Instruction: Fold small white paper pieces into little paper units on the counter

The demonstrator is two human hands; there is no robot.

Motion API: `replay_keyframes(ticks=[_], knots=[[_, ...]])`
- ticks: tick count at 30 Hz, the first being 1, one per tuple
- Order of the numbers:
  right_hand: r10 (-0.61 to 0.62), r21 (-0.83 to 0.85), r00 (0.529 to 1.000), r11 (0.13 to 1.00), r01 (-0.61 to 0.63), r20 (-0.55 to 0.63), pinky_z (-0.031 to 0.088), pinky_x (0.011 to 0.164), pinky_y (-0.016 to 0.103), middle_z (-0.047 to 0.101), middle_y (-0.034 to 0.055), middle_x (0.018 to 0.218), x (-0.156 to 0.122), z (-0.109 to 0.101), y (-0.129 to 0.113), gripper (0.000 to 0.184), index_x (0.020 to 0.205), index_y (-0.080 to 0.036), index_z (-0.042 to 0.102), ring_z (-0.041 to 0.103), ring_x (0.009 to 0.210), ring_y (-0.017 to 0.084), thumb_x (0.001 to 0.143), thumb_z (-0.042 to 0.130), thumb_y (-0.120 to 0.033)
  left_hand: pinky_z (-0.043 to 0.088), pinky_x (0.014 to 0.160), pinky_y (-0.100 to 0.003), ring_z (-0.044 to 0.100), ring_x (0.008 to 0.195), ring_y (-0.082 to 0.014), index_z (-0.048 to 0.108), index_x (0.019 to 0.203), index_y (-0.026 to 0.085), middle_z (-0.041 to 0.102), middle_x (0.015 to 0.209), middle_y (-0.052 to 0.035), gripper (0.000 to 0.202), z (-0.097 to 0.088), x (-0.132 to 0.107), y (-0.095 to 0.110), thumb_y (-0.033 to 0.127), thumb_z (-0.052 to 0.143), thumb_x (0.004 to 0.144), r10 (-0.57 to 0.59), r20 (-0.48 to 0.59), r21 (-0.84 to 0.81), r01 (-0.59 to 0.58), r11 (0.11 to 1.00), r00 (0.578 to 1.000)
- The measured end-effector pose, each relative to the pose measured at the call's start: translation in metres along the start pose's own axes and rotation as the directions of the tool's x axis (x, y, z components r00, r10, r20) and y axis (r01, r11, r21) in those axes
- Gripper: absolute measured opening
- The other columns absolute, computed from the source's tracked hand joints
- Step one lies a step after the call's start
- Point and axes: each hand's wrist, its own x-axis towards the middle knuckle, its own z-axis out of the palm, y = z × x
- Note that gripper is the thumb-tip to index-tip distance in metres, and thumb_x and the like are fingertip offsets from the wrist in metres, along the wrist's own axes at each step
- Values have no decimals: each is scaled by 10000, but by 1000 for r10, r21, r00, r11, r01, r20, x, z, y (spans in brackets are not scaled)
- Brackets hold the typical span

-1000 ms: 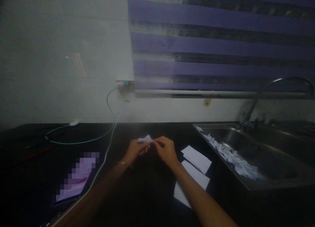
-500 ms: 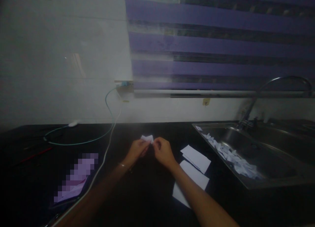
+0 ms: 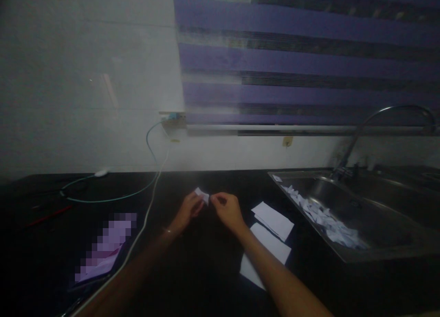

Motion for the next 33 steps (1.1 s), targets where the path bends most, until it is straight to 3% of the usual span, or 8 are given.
replay_keyframes(ticks=[4,8,12,17,20,26,29,33], knots=[[106,146,994,984,-106,5,461,610,273,676,47,728,7,-9,3,255,812,-148,693,604,652,161,786,637,-395,374,527,-161,537,617,-94,635,873,146,604,755,-11,307,-3,-2,-2,420,674,741,-9,104,-8,10,1000,994],[271,307,949,900,-309,161,391,510,226,637,21,680,9,-13,5,238,768,-140,683,511,537,98,701,721,-365,442,705,-200,592,817,-143,681,926,165,652,906,-48,268,-4,-6,-5,383,661,771,-81,266,5,83,997,961],[361,339,872,817,-467,331,335,471,199,611,15,633,7,-15,4,169,709,-132,688,478,522,76,663,743,-285,432,715,-217,580,817,-158,696,916,161,653,906,-57,271,-6,-7,-8,392,640,786,-111,347,63,94,994,931],[435,326,801,751,-574,411,275,426,175,593,8,624,5,-18,4,201,690,-121,684,457,510,57,664,762,-304,388,649,-216,510,702,-131,677,892,122,611,815,-43,330,-8,-5,-8,433,617,799,-107,452,163,36,986,885],[442,270,766,753,-599,466,254,412,173,564,-5,588,5,-20,2,244,683,-116,681,439,489,50,661,782,-337,364,625,-220,463,665,-122,660,892,101,568,745,-27,362,-9,-5,-7,447,580,822,-113,471,255,-13,967,875],[465,125,749,806,-579,472,264,415,174,562,-9,568,3,-22,3,142,677,-131,704,439,481,51,651,755,-261,334,619,-232,416,649,-117,632,796,113,527,713,-3,297,-11,-5,-5,382,519,853,-79,513,433,-178,884,855],[451,60,770,846,-531,451,272,418,184,574,-4,558,3,-22,3,78,675,-136,718,442,474,59,648,712,-210,323,618,-233,408,650,-116,618,757,120,516,700,6,272,-9,-7,-3,372,552,835,-71,526,478,-225,849,847],[415,54,823,881,-469,389,289,434,205,571,-11,511,4,-21,1,63,633,-137,706,428,446,65,639,645,-147,303,573,-224,385,598,-101,594,768,129,478,662,23,329,-7,-9,-2,445,547,849,-75,529,380,-157,912,845]])
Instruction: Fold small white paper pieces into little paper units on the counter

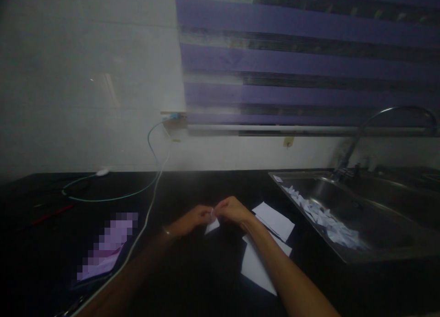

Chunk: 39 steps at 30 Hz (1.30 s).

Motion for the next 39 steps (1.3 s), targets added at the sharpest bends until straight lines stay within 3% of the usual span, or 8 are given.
replay_keyframes(ticks=[4,11,14,17,20,23,31,39], knots=[[-93,50,993,994,97,-75,326,476,220,611,2,550,3,0,2,49,651,-135,705,474,488,84,640,680,-176,252,512,-219,321,518,-84,517,698,142,388,581,47,434,-1,2,-2,507,423,912,10,-83,-116,-20,993,996],[-202,177,973,960,219,-109,313,476,224,611,9,577,9,3,6,231,704,-127,709,456,477,79,718,707,-358,318,593,-211,433,649,-104,540,730,131,486,692,17,329,-4,9,-1,422,508,881,113,-256,24,-111,994,960],[-224,183,941,944,274,-252,361,499,236,645,24,641,9,4,2,270,744,-137,710,500,512,98,702,727,-404,319,589,-216,435,640,-106,526,721,137,474,676,21,331,-3,11,-2,418,488,891,92,-334,74,-71,995,938],[-290,106,892,933,344,-346,436,574,272,688,47,710,7,6,-1,285,810,-145,725,580,597,144,691,741,-404,314,575,-217,428,626,-106,528,742,141,464,669,26,345,-2,13,-4,440,470,904,81,-385,124,-36,992,919],[-407,-45,860,909,414,-308,476,674,299,712,74,791,4,8,-1,239,813,-146,743,641,735,189,746,699,-371,317,573,-217,440,630,-108,528,751,141,479,680,21,357,-1,12,-4,451,458,913,104,-396,148,-48,988,912],[-481,-183,829,876,446,-284,483,682,303,706,77,797,3,11,-1,210,795,-149,751,650,761,200,786,654,-335,315,569,-216,444,633,-109,536,751,140,494,689,16,367,0,11,-3,455,452,918,130,-387,174,-67,982,913],[-515,-276,746,857,435,-423,483,660,290,676,61,784,0,13,-4,149,851,-155,723,627,723,183,762,663,-259,289,558,-223,425,600,-108,548,720,142,499,647,19,403,0,9,1,467,430,926,164,-412,290,-41,956,896],[-501,-284,799,861,421,-333,482,691,299,694,80,817,3,13,-1,165,806,-167,754,643,765,199,795,647,-291,266,534,-233,431,560,-107,576,726,147,545,628,10,407,3,6,5,458,419,936,180,-392,376,-21,927,902]])
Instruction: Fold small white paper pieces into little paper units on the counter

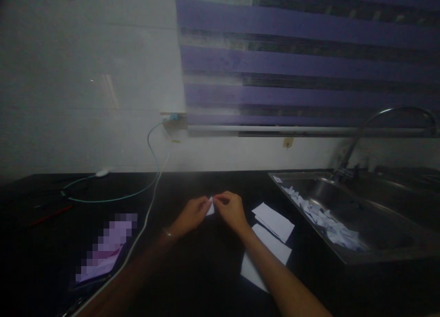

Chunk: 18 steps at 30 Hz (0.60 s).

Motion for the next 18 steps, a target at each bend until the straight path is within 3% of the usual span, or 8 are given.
replay_keyframes(ticks=[12,18], knots=[[-4,174,977,984,-35,214,460,706,286,692,67,848,0,-5,-2,274,905,-156,756,623,787,182,830,631,-388,330,581,-231,511,618,-122,649,830,129,617,709,-15,392,1,0,-3,403,398,956,19,9,-12,-19,1000,1000],[22,201,984,978,-58,177,468,727,299,693,65,839,1,-4,0,262,855,-160,752,623,793,191,788,675,-402,354,635,-241,530,683,-137,656,841,130,636,758,-20,415,-1,0,1,409,376,966,26,16,-81,-25,996,1000]])
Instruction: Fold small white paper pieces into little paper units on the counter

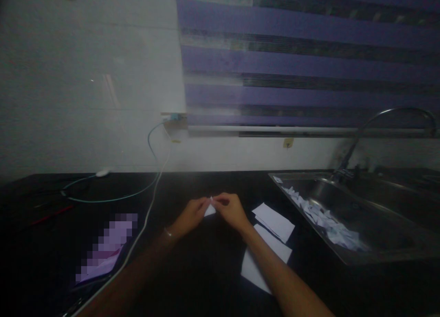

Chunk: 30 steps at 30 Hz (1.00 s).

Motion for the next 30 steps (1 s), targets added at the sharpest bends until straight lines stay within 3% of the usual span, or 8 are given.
replay_keyframes(ticks=[8,13,19,30], knots=[[139,146,989,981,-130,-51,425,622,273,677,45,750,2,-1,4,295,837,-147,736,570,667,154,720,721,-417,322,546,-219,435,543,-101,541,684,147,483,568,31,430,-6,-3,5,475,412,931,-81,105,-155,97,983,991],[193,253,981,949,-189,12,404,608,267,679,42,740,0,0,3,292,832,-146,732,558,634,137,700,743,-407,310,482,-198,435,492,-89,562,690,138,519,555,15,414,-8,-4,8,492,479,888,-134,141,-248,166,955,981],[224,262,973,938,-229,48,376,572,252,664,27,706,0,-1,3,311,837,-146,732,525,585,115,691,754,-421,213,376,-183,362,379,-49,610,789,109,593,584,-15,414,-10,-4,-2,512,541,851,-149,245,-398,240,885,958],[235,314,970,918,-240,56,374,569,248,665,12,690,1,0,11,298,840,-162,738,520,566,105,683,770,-414,239,381,-174,381,386,-51,615,753,106,594,569,-16,416,-10,-4,2,500,536,863,-131,200,-371,198,907,971]])
